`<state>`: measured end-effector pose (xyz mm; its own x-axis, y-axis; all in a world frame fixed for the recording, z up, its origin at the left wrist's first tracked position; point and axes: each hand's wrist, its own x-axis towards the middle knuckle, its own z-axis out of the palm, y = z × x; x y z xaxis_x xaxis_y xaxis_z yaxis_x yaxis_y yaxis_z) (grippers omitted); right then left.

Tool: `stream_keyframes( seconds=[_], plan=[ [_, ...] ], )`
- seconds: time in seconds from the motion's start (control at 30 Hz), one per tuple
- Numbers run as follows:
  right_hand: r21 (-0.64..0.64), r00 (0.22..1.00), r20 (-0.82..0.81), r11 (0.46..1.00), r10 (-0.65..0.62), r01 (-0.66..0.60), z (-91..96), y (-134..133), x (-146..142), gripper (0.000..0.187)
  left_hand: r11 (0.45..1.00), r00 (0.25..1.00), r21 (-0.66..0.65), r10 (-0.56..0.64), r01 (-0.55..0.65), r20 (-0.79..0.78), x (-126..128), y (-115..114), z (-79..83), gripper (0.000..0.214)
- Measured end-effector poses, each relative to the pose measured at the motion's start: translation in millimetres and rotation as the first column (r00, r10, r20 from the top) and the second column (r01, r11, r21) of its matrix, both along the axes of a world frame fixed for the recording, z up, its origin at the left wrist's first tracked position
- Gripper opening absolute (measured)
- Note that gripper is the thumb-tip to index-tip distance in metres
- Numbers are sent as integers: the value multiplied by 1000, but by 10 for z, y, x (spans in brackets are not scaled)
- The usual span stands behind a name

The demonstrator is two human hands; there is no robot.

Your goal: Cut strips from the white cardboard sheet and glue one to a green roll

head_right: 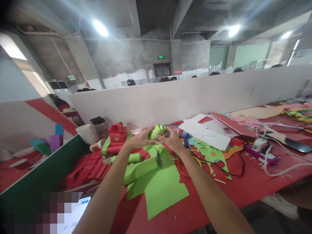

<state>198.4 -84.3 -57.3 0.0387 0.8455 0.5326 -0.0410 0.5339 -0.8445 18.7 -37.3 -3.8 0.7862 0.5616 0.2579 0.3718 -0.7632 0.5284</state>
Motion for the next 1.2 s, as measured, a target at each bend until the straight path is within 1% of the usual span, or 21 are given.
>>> stream_keyframes(
  seconds=[0.1,0.2,0.3,0.37,0.5,0.57,0.63,0.7,0.77,0.83,0.9,0.97,1.07,1.2],
  plan=[
    [18,997,5,997,-71,71,-23,36,-10,27,1000,1000,-27,-11,11,-4,41,-9,-18,64],
    [-20,994,-27,994,-107,106,-31,74,32,28,995,998,-100,-3,-3,-61,39,-6,-27,63],
    [-113,985,-88,984,-146,135,-46,111,71,33,968,995,-248,-61,39,-81,15,-16,-10,60],
    [-154,972,-164,977,-170,145,-64,128,77,39,942,993,-330,-85,56,-76,4,-36,17,58],
    [-152,938,-316,983,-143,99,-85,129,56,62,917,994,-397,-78,43,-74,16,-95,63,51],
    [-159,930,-341,983,-140,89,-86,126,51,62,900,996,-434,-73,46,-47,36,-124,64,47],
    [-191,915,-368,976,-167,101,-88,134,61,58,866,998,-499,-56,42,-13,57,-146,48,47],
    [-227,892,-408,968,-196,109,-96,156,85,55,815,999,-578,-42,36,2,74,-157,24,50],
    [-253,871,-443,962,-211,104,-112,187,115,56,763,999,-646,-41,28,-5,86,-160,5,55],
    [-267,858,-464,958,-223,104,-130,218,143,57,723,999,-691,-34,21,-6,94,-161,-2,58],
    [-277,850,-471,954,-236,112,-145,241,164,57,700,1000,-714,-18,17,7,103,-167,2,58],
    [-283,847,-472,952,-244,117,-155,255,178,57,694,1000,-720,-2,9,11,112,-180,14,55],
    [-288,852,-467,952,-237,107,-165,267,195,56,698,1000,-716,23,-3,18,122,-209,33,53],
    [-293,853,-464,950,-240,108,-184,293,240,56,714,998,-700,42,-1,41,127,-229,53,58]
  ],
)
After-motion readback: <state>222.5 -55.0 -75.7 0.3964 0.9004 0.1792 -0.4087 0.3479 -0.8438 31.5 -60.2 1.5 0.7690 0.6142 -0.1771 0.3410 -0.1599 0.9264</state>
